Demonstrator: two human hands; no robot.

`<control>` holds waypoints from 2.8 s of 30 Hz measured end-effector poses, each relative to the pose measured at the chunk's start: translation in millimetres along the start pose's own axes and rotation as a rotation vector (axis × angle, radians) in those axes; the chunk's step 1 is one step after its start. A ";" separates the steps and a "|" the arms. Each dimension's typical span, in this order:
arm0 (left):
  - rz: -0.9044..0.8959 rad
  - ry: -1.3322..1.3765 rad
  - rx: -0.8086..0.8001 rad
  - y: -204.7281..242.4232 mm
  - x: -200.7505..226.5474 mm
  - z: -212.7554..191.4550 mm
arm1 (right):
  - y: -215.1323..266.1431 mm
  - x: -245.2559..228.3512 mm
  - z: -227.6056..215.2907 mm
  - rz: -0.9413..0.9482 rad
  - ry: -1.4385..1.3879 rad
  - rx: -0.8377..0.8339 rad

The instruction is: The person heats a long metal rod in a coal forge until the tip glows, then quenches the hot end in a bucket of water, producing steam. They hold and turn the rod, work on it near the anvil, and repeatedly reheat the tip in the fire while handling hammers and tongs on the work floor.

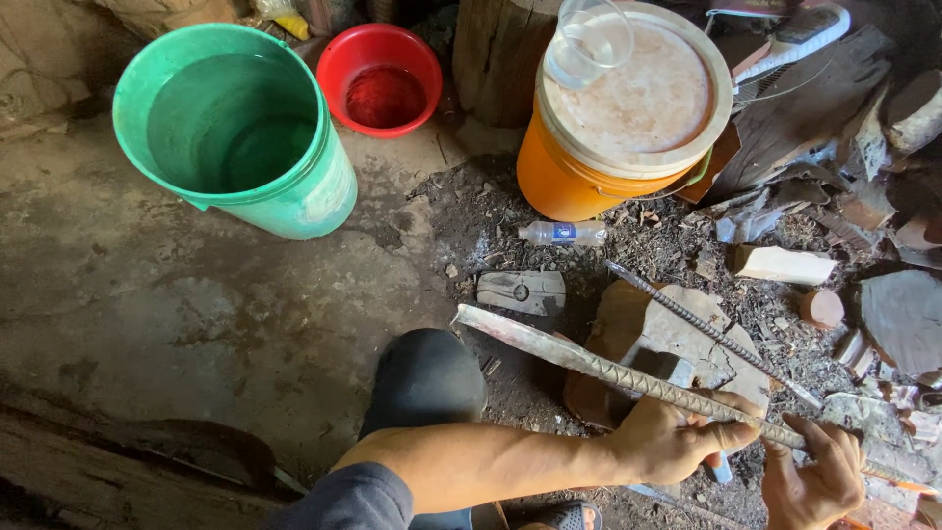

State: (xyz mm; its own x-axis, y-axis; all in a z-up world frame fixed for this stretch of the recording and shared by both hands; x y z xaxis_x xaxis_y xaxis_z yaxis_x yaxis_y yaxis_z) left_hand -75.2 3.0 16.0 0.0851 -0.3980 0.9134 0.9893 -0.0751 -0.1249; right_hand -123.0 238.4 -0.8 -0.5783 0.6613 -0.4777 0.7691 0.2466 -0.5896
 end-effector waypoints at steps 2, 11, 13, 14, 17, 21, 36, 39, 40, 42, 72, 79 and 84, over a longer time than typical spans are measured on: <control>0.022 0.021 -0.007 0.7 3.5 0.0 | 2.3 4.0 -1.4 -0.006 -0.002 0.008; -0.001 -0.009 -0.006 1.7 3.3 0.9 | 2.2 4.2 -1.8 -0.021 -0.001 -0.014; -0.004 -0.024 -0.012 1.6 2.3 0.7 | 1.1 2.5 -1.6 -0.008 -0.003 -0.017; -0.008 -0.040 -0.019 1.6 1.5 0.8 | 0.7 2.1 -1.2 0.005 -0.005 -0.019; -0.028 -0.029 -0.029 1.3 0.5 1.0 | 1.5 4.2 -1.7 0.013 0.014 -0.021; -0.022 -0.031 -0.032 1.6 0.7 1.7 | -4.1 -4.9 -1.2 0.001 0.001 -0.016; -0.015 0.001 -0.015 1.4 -0.4 2.1 | -1.6 4.3 -2.1 0.007 0.012 -0.032; -0.022 0.050 -0.016 1.6 3.3 1.3 | -2.0 -3.5 -1.7 -0.035 0.047 -0.043; -0.040 0.071 -0.019 1.7 2.8 1.6 | -5.0 -8.4 -1.7 -0.020 0.053 -0.036; -0.058 0.093 -0.022 2.1 1.3 2.1 | -7.5 -12.1 -1.8 -0.005 0.059 -0.029; -0.054 0.167 -0.023 1.0 -3.8 3.9 | -3.6 -1.0 -3.4 -0.024 0.014 -0.018; -0.031 0.156 0.001 1.0 6.3 0.3 | -6.1 -7.4 -3.8 -0.022 0.012 -0.018; -0.035 0.183 0.004 2.4 5.5 1.2 | -6.0 -17.2 -4.8 -0.057 0.026 -0.001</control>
State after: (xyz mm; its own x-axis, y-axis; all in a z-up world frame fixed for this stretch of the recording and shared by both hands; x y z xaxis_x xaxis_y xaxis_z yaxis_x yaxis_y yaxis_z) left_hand -72.2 1.7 21.3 0.0285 -0.5547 0.8315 0.9918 -0.0881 -0.0928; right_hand -116.4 229.0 14.0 -0.6141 0.6641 -0.4266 0.7353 0.2848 -0.6151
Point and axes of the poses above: each hand's wrist, its own y-axis away from the middle knuckle, its own z-axis out of the palm, x = y × z, the point moved 8 cm from there along -y, towards the middle knuckle, and after that the axes turned 5 degrees about -y, right-handed, at the moved point
